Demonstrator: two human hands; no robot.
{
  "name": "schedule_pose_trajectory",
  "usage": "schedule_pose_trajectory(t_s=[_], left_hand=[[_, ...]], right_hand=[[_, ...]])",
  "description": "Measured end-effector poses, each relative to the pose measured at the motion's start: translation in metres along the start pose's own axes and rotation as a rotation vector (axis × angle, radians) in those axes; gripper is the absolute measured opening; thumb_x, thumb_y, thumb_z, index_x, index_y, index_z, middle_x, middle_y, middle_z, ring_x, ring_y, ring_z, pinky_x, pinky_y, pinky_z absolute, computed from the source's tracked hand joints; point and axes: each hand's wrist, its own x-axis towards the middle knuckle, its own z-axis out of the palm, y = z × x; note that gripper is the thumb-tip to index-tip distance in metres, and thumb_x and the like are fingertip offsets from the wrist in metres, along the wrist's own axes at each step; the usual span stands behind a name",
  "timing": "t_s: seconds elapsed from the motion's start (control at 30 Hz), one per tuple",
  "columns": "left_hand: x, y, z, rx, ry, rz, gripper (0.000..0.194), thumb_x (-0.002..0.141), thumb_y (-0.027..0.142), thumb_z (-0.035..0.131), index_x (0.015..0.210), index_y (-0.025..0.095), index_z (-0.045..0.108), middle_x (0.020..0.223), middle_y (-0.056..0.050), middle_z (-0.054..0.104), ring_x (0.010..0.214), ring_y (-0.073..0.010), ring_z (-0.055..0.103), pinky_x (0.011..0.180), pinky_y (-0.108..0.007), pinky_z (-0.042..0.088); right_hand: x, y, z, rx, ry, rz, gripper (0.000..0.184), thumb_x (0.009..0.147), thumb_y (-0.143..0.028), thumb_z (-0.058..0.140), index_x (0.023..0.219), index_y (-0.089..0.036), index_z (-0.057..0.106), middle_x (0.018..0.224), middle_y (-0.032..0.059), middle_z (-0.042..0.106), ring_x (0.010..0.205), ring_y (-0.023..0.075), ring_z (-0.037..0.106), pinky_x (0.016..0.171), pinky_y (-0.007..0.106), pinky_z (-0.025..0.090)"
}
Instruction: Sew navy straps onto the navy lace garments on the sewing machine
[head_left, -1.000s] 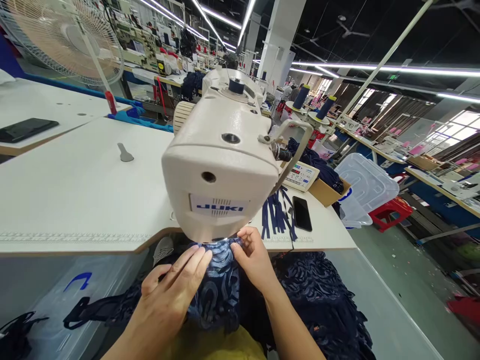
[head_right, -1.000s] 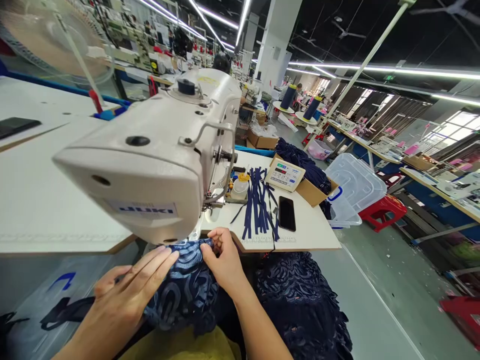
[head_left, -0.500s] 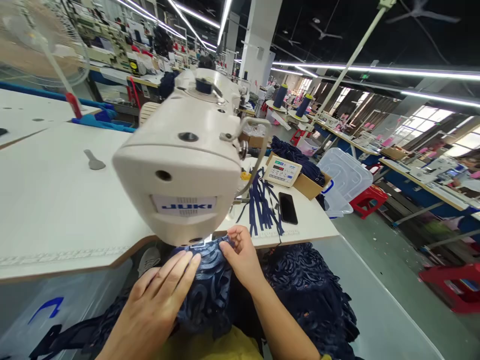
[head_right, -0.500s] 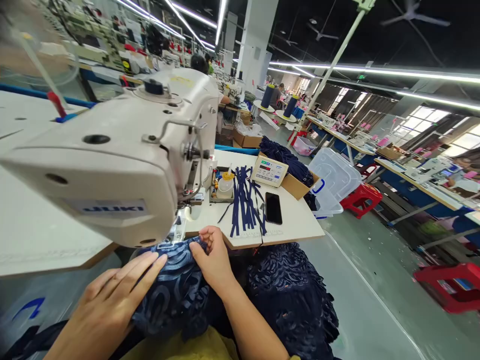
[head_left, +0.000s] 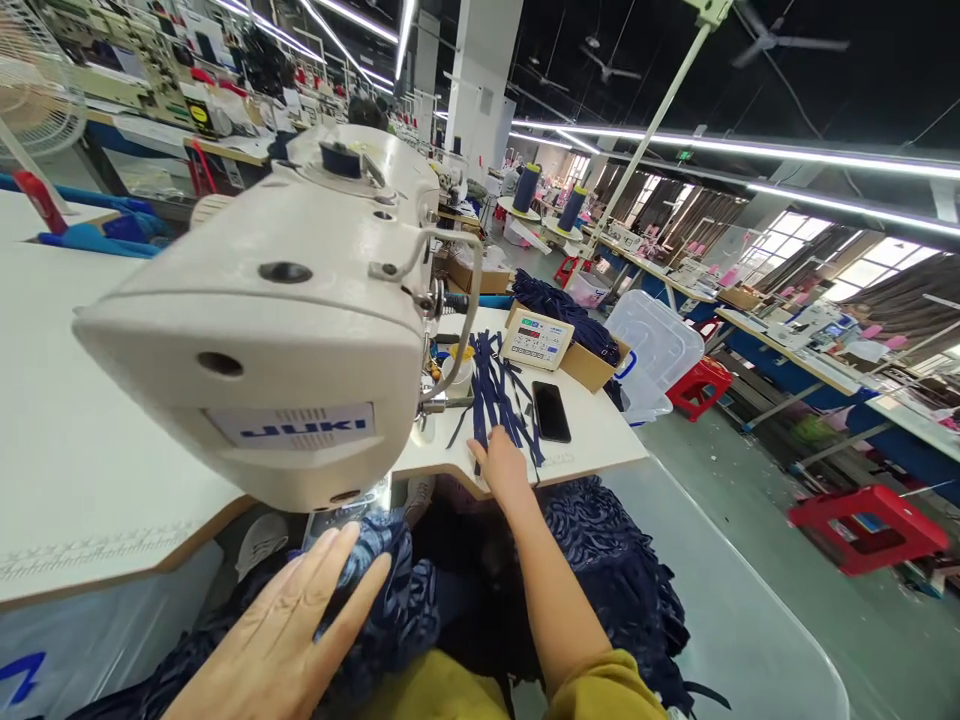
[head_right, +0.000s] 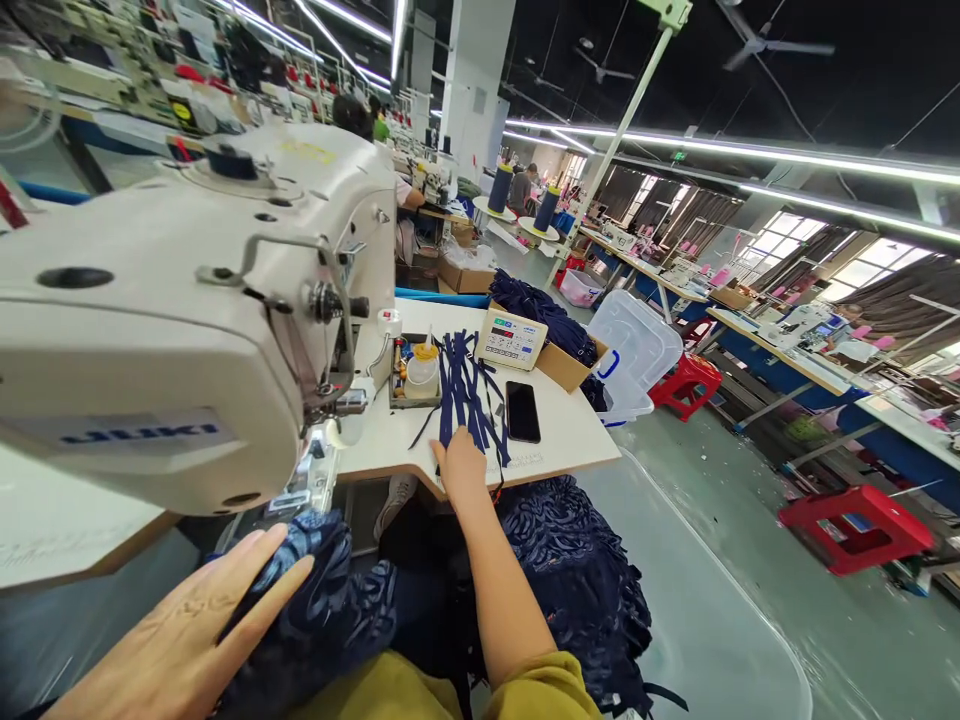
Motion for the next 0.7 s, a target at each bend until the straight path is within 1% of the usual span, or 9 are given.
schedule_pose_trajectory(t_s=[0.07,0.13,0.23,0.3,0.43,0.5,0.57,0.63,0.7], left_hand=[[0.003,0.003,-0.004,-0.001,-0.018,-0.016,0.094,0.071,0.083,0.039,0.14,0.02,0.038,0.146,-0.013,0.041,0.129,-0.0302,0.044,0.113,-0.037,0.024],[0.012,0.004,-0.009,0.055,0.004,0.02,0.105,0.064,0.086,0.042,0.139,0.012,0.04,0.138,-0.018,0.048,0.121,-0.0322,0.049,0.108,-0.039,0.028],[0.029,0.007,-0.017,0.234,0.049,0.081,0.065,0.088,0.062,0.039,0.123,0.008,0.054,0.116,-0.016,0.063,0.103,-0.0285,0.058,0.095,-0.041,0.037],[0.038,0.009,-0.02,0.295,0.086,0.056,0.046,0.096,0.042,0.035,0.112,0.007,0.06,0.105,-0.014,0.066,0.095,-0.0251,0.06,0.089,-0.039,0.04],[0.041,0.011,-0.021,0.305,0.036,0.065,0.033,0.098,0.027,0.036,0.112,0.009,0.059,0.106,-0.011,0.066,0.096,-0.0207,0.06,0.089,-0.034,0.041],[0.038,0.011,-0.02,0.308,0.0,0.063,0.032,0.097,0.026,0.037,0.116,0.012,0.058,0.11,-0.01,0.066,0.099,-0.0205,0.06,0.089,-0.033,0.042],[0.036,0.012,-0.019,0.291,0.018,0.055,0.03,0.096,0.023,0.037,0.114,0.013,0.059,0.108,-0.008,0.067,0.097,-0.0198,0.062,0.087,-0.032,0.044],[0.034,0.013,-0.018,0.248,0.022,0.058,0.03,0.095,0.015,0.035,0.109,0.015,0.061,0.107,-0.007,0.068,0.096,-0.0183,0.062,0.085,-0.03,0.046],[0.033,0.014,-0.018,0.207,0.038,0.021,0.036,0.091,0.007,0.03,0.106,0.016,0.061,0.107,-0.006,0.068,0.096,-0.0174,0.063,0.085,-0.03,0.047]], right_hand=[[0.015,0.008,0.003,-0.016,0.007,0.056,0.017,0.086,-0.02,0.055,0.098,-0.009,0.057,0.099,0.0203,0.064,0.097,0.0315,0.061,0.084,0.041,0.043],[0.022,0.014,0.004,0.005,0.026,0.073,0.01,0.084,-0.014,0.053,0.09,-0.01,0.06,0.095,0.0191,0.065,0.097,0.0312,0.062,0.083,0.04,0.042],[0.024,0.022,-0.007,0.126,0.062,0.036,0.006,0.081,-0.017,0.058,0.078,-0.015,0.063,0.097,0.0123,0.065,0.098,0.0267,0.061,0.083,0.035,0.042],[0.023,0.026,-0.019,0.261,0.078,0.001,0.007,0.078,-0.025,0.063,0.077,-0.018,0.065,0.095,0.0066,0.065,0.092,0.022,0.06,0.078,0.03,0.044],[0.013,0.021,-0.032,0.614,0.096,-0.015,0.03,0.084,-0.049,0.054,0.089,-0.021,0.063,0.08,0.002,0.061,0.061,0.0125,0.054,0.054,0.024,0.044],[-0.002,0.009,-0.029,0.775,0.08,-0.018,0.038,0.083,-0.058,0.051,0.09,-0.021,0.06,0.076,0.0009,0.058,0.056,0.0102,0.05,0.05,0.022,0.044],[-0.024,-0.009,-0.022,1.008,-0.016,-0.006,0.036,0.079,-0.057,0.06,0.087,-0.022,0.058,0.074,-0.0007,0.055,0.055,0.008,0.048,0.051,0.02,0.045],[-0.047,-0.029,-0.012,1.347,-0.239,0.05,0.028,0.076,-0.044,0.071,0.086,-0.021,0.059,0.073,-0.003,0.051,0.053,0.0049,0.043,0.05,0.016,0.043],[-0.065,-0.047,-0.001,1.513,-0.467,0.101,0.022,0.077,-0.033,0.072,0.087,-0.019,0.059,0.072,-0.0042,0.049,0.051,0.003,0.04,0.049,0.014,0.039]])
